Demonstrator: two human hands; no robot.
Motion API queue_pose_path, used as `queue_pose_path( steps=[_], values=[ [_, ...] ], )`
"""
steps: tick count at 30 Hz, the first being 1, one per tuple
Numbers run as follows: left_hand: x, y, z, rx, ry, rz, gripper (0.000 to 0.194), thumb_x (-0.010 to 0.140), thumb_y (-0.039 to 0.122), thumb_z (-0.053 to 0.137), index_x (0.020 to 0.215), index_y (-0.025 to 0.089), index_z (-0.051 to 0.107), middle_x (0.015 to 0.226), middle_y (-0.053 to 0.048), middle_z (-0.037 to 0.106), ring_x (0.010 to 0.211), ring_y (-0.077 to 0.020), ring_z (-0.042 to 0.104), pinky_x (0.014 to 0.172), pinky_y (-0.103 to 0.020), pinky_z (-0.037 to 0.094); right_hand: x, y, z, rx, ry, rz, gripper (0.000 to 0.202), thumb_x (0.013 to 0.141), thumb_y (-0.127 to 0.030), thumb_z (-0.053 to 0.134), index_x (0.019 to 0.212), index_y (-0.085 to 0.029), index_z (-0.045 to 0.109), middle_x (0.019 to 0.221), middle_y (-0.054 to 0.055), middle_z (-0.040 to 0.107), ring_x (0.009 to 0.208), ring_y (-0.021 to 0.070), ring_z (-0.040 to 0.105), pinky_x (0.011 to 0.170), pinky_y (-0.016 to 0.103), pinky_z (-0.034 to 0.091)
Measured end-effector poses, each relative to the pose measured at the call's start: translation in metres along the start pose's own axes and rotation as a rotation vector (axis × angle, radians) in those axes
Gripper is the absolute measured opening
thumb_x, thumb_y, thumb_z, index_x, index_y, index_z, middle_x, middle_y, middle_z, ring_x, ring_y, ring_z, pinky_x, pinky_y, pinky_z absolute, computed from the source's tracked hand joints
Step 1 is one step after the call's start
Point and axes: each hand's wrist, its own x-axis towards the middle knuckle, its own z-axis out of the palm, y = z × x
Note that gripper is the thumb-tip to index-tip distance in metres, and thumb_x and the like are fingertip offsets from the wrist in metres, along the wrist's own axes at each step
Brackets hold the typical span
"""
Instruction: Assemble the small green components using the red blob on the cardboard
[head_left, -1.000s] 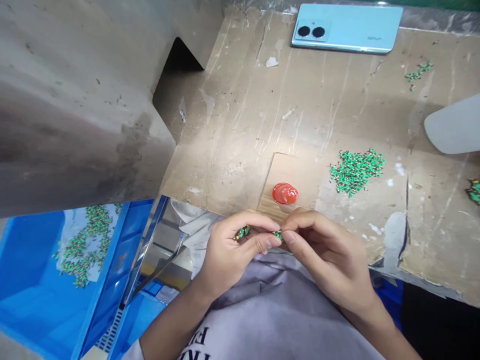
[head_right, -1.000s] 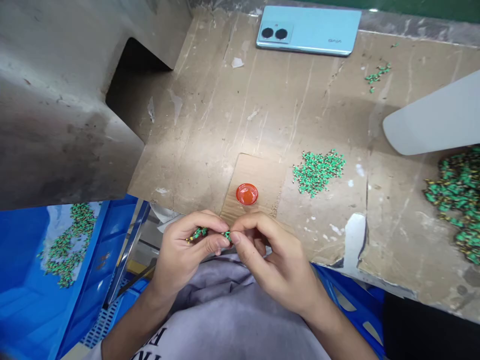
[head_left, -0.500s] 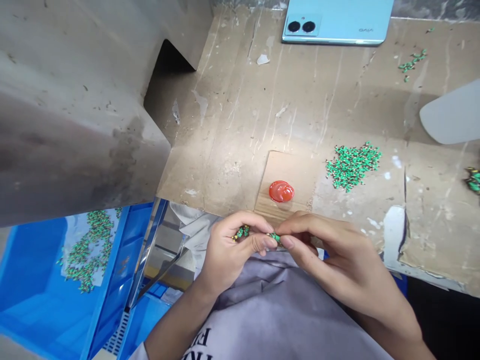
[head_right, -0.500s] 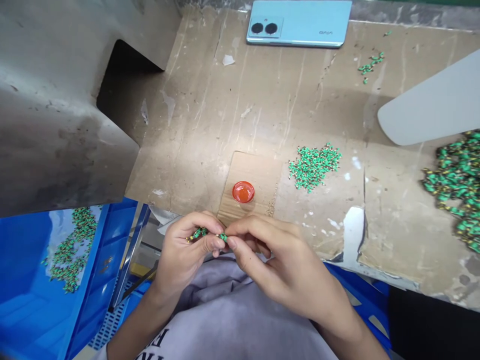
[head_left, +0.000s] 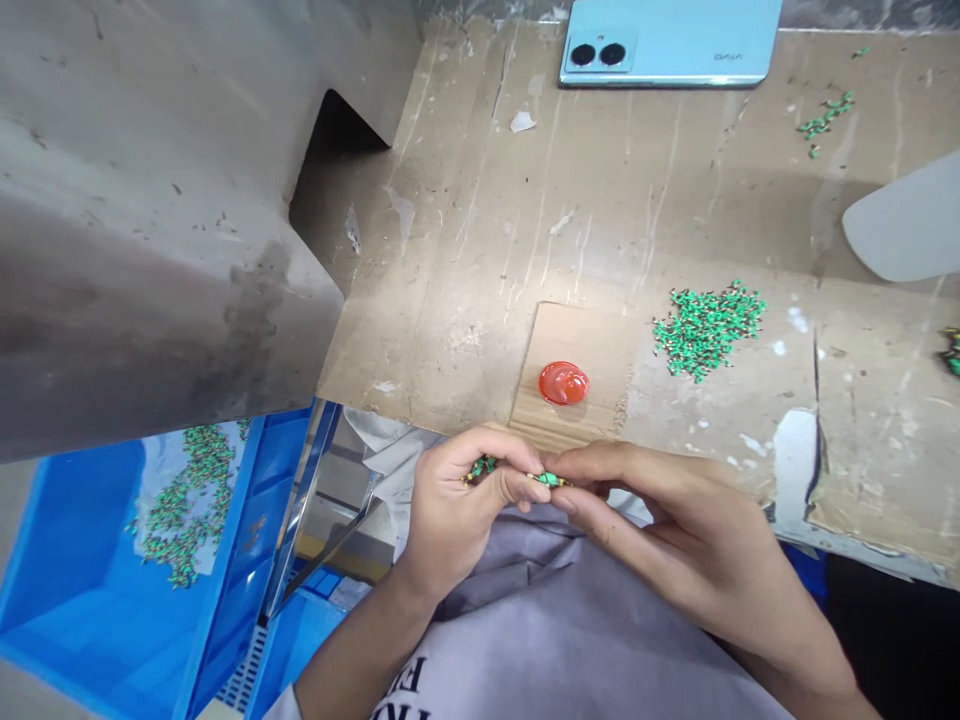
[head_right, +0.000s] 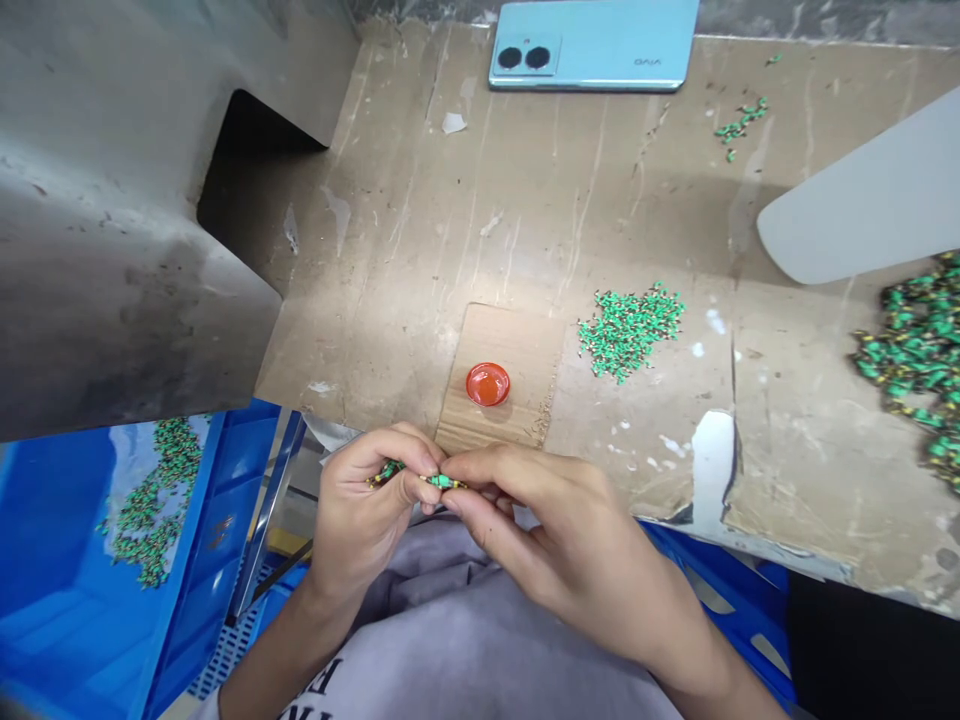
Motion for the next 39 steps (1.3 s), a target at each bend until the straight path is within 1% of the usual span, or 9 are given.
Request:
queue_pose_path(
  steps=[5,8,12,15,20,24,28,35,39],
  values=[
    [0.000,0.005,0.004,-0.057,0.009,-0.021,0.025,0.072,0.013,0.109,0.084,0.024,0.090,0.075,0.002,0.083,0.053,-0.0085,0.069,0.053,-0.014,0.060,0.002,0.002,0.001,-0.057,0.021,-0.083,0.022,0.110,-0.010,0.070,0.122,-0.027,0.077,0.112,0.001,0.090,0.092,0.0137,0.087,0.086,0.019,0.069],
    [0.000,0.011,0.005,-0.029,-0.010,-0.070,0.028,0.073,0.013,0.108,0.092,0.025,0.092,0.070,0.003,0.081,0.052,-0.0088,0.068,0.053,-0.015,0.060,0.002,0.009,0.002,-0.116,0.064,-0.173,0.027,0.108,-0.006,0.069,0.124,-0.026,0.075,0.106,0.003,0.089,0.088,0.0161,0.086,0.084,0.025,0.071],
    [-0.003,0.022,0.006,0.159,-0.055,-0.008,0.018,0.081,0.013,0.102,0.093,0.024,0.093,0.077,0.001,0.084,0.062,-0.0111,0.073,0.060,-0.016,0.062,0.000,0.021,0.002,-0.226,0.135,-0.343,0.031,0.103,0.000,0.069,0.123,-0.024,0.074,0.102,0.008,0.088,0.087,0.0203,0.086,0.081,0.031,0.073],
    [-0.005,0.026,0.008,0.320,-0.058,0.062,0.009,0.089,0.016,0.093,0.095,0.022,0.093,0.081,-0.002,0.085,0.066,-0.0127,0.073,0.061,-0.018,0.061,-0.002,0.027,0.002,-0.287,0.174,-0.412,0.027,0.101,0.000,0.071,0.118,-0.021,0.076,0.104,0.011,0.087,0.089,0.0216,0.087,0.080,0.031,0.074],
    [-0.008,0.027,0.009,0.460,-0.052,0.178,0.010,0.094,0.016,0.086,0.101,0.019,0.093,0.079,-0.003,0.083,0.059,-0.0121,0.066,0.055,-0.021,0.054,-0.005,0.030,0.000,-0.322,0.134,-0.420,0.028,0.101,-0.002,0.072,0.121,-0.021,0.075,0.110,0.013,0.088,0.094,0.0241,0.089,0.082,0.033,0.075],
    [-0.010,0.028,0.010,0.521,-0.041,0.224,0.012,0.091,0.013,0.083,0.097,0.017,0.092,0.073,-0.004,0.082,0.055,-0.0126,0.065,0.053,-0.021,0.053,-0.007,0.030,0.000,-0.303,0.100,-0.393,0.031,0.104,-0.003,0.068,0.125,-0.024,0.073,0.110,0.011,0.088,0.094,0.0226,0.088,0.078,0.034,0.075],
    [-0.009,0.029,0.013,0.539,0.001,0.251,0.014,0.084,0.007,0.080,0.088,0.017,0.089,0.070,-0.002,0.083,0.050,-0.0116,0.064,0.048,-0.020,0.052,-0.005,0.029,0.000,-0.290,0.105,-0.439,0.025,0.104,-0.004,0.068,0.120,-0.022,0.074,0.106,0.012,0.087,0.087,0.0219,0.087,0.072,0.031,0.073],
    [-0.005,0.030,0.017,0.540,0.005,0.282,0.017,0.080,0.004,0.077,0.082,0.018,0.086,0.070,-0.002,0.086,0.050,-0.0122,0.071,0.048,-0.017,0.056,-0.002,0.023,0.001,-0.252,0.118,-0.390,0.027,0.102,-0.003,0.072,0.113,-0.028,0.077,0.101,0.009,0.088,0.077,0.0236,0.084,0.066,0.034,0.071],
    [-0.004,0.030,0.014,0.576,0.034,0.276,0.014,0.078,0.007,0.077,0.077,0.018,0.086,0.064,-0.002,0.082,0.045,-0.0110,0.064,0.043,-0.017,0.051,-0.004,0.022,0.003,-0.273,0.091,-0.372,0.030,0.102,-0.002,0.071,0.115,-0.028,0.077,0.104,0.008,0.089,0.078,0.0233,0.084,0.069,0.035,0.071]
  ],
)
